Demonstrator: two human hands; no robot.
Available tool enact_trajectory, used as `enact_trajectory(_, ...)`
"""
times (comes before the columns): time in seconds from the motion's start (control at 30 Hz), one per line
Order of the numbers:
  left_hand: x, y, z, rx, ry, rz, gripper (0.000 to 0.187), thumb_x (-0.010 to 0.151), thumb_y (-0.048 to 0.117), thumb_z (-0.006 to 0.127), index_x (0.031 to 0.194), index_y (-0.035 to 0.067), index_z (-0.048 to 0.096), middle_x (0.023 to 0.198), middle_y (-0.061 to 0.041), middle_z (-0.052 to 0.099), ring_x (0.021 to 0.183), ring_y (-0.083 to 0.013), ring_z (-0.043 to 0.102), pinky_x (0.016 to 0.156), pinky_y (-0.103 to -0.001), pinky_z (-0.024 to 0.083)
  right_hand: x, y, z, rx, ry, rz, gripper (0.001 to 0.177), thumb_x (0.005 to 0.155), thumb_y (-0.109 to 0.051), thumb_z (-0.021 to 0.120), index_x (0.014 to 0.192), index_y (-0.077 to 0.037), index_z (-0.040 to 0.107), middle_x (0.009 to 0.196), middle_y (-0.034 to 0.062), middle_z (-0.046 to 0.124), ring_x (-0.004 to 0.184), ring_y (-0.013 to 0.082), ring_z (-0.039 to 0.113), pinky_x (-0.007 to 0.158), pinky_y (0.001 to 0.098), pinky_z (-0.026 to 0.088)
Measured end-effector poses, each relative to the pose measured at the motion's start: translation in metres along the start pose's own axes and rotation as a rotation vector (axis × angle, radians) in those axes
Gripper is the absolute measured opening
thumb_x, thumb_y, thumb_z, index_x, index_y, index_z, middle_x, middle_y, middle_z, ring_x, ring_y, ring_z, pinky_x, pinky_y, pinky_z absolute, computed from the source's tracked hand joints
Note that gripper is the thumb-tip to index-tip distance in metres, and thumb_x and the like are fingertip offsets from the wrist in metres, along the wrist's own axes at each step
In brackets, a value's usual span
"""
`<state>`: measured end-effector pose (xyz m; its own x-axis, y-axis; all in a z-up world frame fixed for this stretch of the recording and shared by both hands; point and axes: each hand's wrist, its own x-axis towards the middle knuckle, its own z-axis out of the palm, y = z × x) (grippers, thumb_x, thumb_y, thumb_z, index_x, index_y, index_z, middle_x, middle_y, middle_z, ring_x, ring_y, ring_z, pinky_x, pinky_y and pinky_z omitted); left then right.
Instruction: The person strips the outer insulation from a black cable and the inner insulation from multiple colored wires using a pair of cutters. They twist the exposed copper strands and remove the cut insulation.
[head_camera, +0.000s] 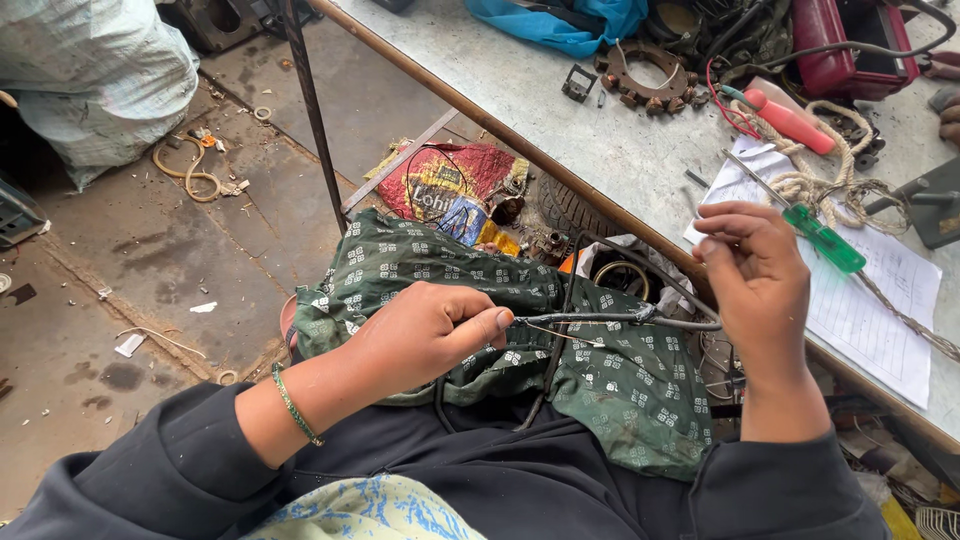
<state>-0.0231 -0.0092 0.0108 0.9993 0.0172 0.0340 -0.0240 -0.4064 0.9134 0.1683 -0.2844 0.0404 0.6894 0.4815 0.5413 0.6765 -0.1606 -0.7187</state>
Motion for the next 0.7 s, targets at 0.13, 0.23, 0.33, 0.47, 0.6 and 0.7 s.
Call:
enact_trajectory(0.13,-0.001,0.004,0.002,0.046,-0.011,-0.073,0.037,0.095,0.041,0.06,0.086,0.011,0.079,0.061,-0.008,0.067,0.052,-0.0184,0.056,0.052,-0.036,0.046,-0.006,0.008,0.002,0.142,-0.009,0.109,0.022,0.103,0.009,0.062,0.124,0.003,0.058,0.116,0.0113,0.066,0.105,0.0145,0.067,0.096,0.0271,0.056)
enact_trajectory(0.23,-0.003,0.007,0.003,0.037,0.003,-0.033,0.037,0.095,0.041,0.059,0.086,0.011,0.079,0.064,-0.005,0.07,0.053,-0.017,0.062,0.053,-0.035,0.049,-0.014,0.011,-0.004,0.592,-0.054,0.145,0.023,0.105,0.009,0.061,0.125,-0.001,0.057,0.116,0.0135,0.066,0.106,0.0202,0.07,0.099,0.0321,0.059)
enact_trajectory(0.33,-0.003,0.011,0.004,0.057,-0.014,-0.031,0.037,0.095,0.041,0.059,0.086,0.01,0.079,0.062,-0.007,0.069,0.053,-0.0192,0.063,0.054,-0.035,0.05,-0.024,0.007,-0.015,0.978,-0.12,0.298,0.016,0.108,0.01,0.058,0.122,0.002,0.056,0.111,0.0185,0.065,0.106,0.0257,0.069,0.096,0.0338,0.058)
enact_trajectory(0.47,-0.004,0.014,0.006,0.066,-0.023,-0.025,0.037,0.095,0.041,0.059,0.087,0.012,0.079,0.066,-0.006,0.073,0.057,-0.02,0.069,0.056,-0.035,0.052,-0.032,0.0,-0.018,1.196,-0.145,0.422,0.027,0.105,0.012,0.054,0.13,0.003,0.055,0.113,0.0213,0.062,0.102,0.028,0.069,0.092,0.0351,0.059)
enact_trajectory(0.6,-0.006,0.012,0.01,0.08,-0.009,0.043,0.036,0.095,0.04,0.058,0.086,0.011,0.078,0.071,-0.007,0.074,0.063,-0.0229,0.072,0.06,-0.036,0.054,-0.04,-0.007,-0.016,1.212,-0.192,0.412,0.027,0.106,0.012,0.053,0.132,0.004,0.055,0.112,0.0224,0.062,0.099,0.0297,0.069,0.09,0.0357,0.059)
enact_trajectory(0.7,-0.006,0.01,0.016,0.118,0.009,0.118,0.035,0.096,0.038,0.059,0.086,0.01,0.077,0.074,-0.008,0.074,0.067,-0.0269,0.072,0.061,-0.039,0.054,-0.044,-0.013,-0.012,1.149,-0.221,0.389,0.02,0.107,0.012,0.054,0.126,0.005,0.055,0.112,0.023,0.063,0.1,0.0293,0.069,0.09,0.0368,0.059)
